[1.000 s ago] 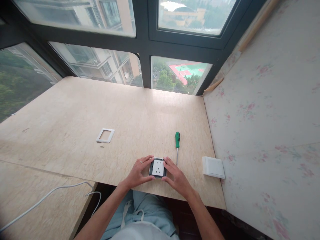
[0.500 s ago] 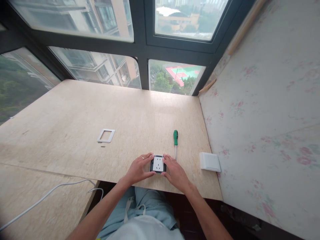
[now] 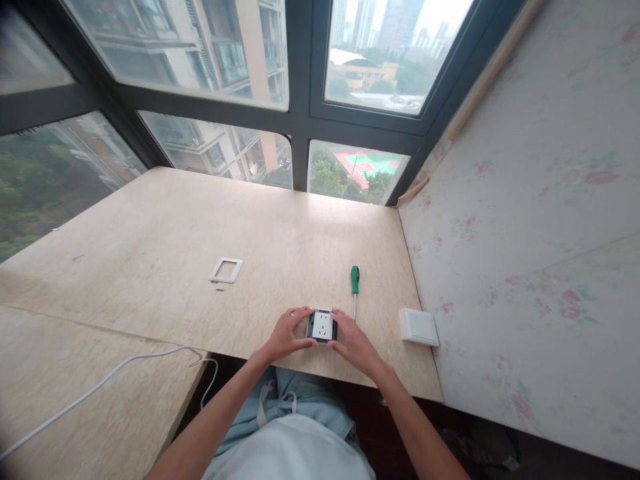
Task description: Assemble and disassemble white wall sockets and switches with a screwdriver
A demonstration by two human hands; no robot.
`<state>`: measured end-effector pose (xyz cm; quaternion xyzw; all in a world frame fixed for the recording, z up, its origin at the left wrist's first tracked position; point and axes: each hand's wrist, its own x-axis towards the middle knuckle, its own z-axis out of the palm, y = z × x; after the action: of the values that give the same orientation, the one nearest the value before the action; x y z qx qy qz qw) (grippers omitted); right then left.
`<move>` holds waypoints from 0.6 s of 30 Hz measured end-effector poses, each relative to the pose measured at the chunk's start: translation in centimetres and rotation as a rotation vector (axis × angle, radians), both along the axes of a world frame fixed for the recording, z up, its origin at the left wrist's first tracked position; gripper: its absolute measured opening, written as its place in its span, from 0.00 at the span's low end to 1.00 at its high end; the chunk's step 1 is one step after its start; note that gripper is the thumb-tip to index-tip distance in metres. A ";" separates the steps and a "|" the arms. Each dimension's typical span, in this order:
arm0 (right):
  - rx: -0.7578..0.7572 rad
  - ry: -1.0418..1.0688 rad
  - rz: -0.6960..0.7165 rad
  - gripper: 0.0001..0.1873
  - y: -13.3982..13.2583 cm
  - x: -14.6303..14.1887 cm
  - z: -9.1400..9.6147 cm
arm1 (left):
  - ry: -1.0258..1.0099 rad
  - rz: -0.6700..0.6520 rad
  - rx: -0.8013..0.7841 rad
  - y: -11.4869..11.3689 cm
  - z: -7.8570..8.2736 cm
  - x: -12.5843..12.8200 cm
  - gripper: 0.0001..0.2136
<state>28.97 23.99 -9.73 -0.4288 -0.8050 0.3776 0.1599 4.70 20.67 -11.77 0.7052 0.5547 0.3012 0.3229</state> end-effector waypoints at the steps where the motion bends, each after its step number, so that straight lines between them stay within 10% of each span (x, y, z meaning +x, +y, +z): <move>1: -0.016 0.021 -0.012 0.34 0.1 0.0 0.2 | 0.002 0.005 0.009 -0.1 -0.1 0.0 0.35; 18: 0.074 0.189 -0.076 0.22 2.6 -5.4 4.2 | 0.083 0.027 0.094 -1.1 -0.4 0.5 0.48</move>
<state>23.53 26.55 -5.53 -0.4156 -0.7828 0.3800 0.2649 5.23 19.58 -12.17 0.7240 0.5622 0.3018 0.2622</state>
